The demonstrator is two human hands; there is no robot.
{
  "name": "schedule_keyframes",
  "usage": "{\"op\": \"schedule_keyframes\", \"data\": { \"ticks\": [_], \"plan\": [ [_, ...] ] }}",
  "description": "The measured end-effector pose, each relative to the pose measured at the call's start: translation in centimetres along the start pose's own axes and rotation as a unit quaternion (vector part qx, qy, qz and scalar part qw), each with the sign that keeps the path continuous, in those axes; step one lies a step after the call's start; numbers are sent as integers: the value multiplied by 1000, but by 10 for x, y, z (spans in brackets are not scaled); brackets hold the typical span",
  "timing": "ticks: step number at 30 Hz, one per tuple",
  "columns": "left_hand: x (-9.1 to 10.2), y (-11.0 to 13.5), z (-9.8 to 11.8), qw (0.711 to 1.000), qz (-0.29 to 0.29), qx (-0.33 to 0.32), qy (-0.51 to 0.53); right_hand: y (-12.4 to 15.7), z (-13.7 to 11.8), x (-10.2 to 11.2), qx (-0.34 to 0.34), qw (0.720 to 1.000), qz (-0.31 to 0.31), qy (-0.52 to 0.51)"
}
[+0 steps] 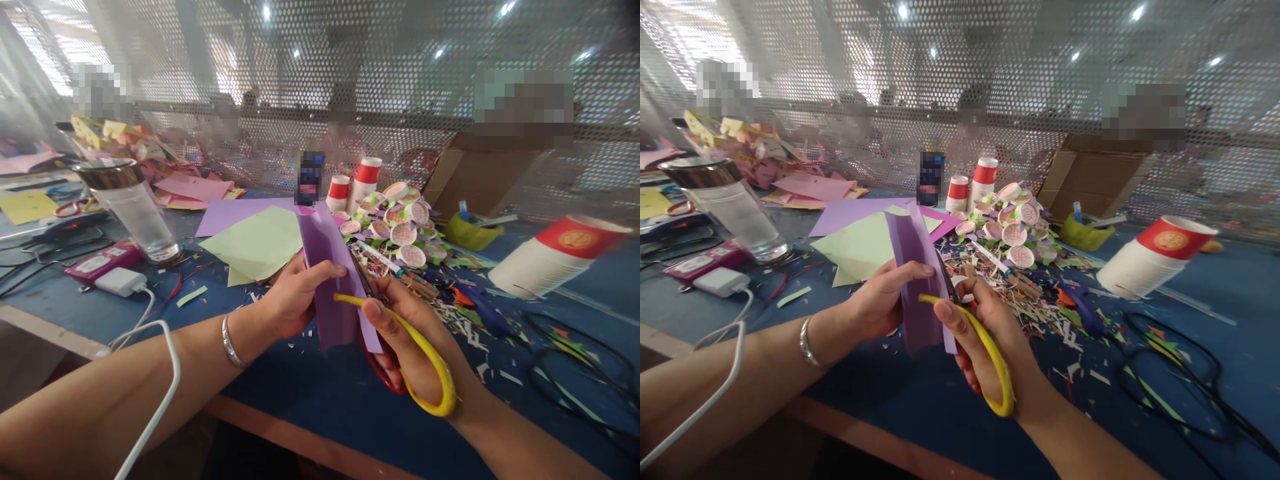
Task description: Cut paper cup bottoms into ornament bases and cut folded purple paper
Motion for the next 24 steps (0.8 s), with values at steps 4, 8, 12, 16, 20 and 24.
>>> {"op": "schedule_keyframes", "data": {
  "ticks": [4, 8, 12, 16, 20, 24],
  "plan": [
    [-1, 0, -3, 1000, -7, -2, 3, -1, -1, 2, 15, 1000, 0, 0],
    [-1, 1, -5, 1000, -1, -6, 1, -1, -2, 4, 19, 1000, 0, 11],
    [-2, 2, -7, 1000, -7, -12, -6, -1, -6, 5, 29, 999, 4, 29],
    [-4, 2, -9, 1000, -17, -13, -11, -1, -11, 5, 43, 999, 7, 32],
    [-8, 2, -11, 999, -43, -12, -20, -1, -14, 6, 41, 999, 9, 34],
    [-12, 3, -13, 998, -57, -6, -31, 0, -16, 8, 49, 999, 11, 19]
  ]
}}
Point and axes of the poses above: each hand's wrist, its own y-axis away from the middle knuckle, its own x-axis out of the back of the hand, z = x × y, the point moved 8 cm from there along -y, towards the middle knuckle, and after that the axes turned 9 degrees about -z, right-handed, at the moved point
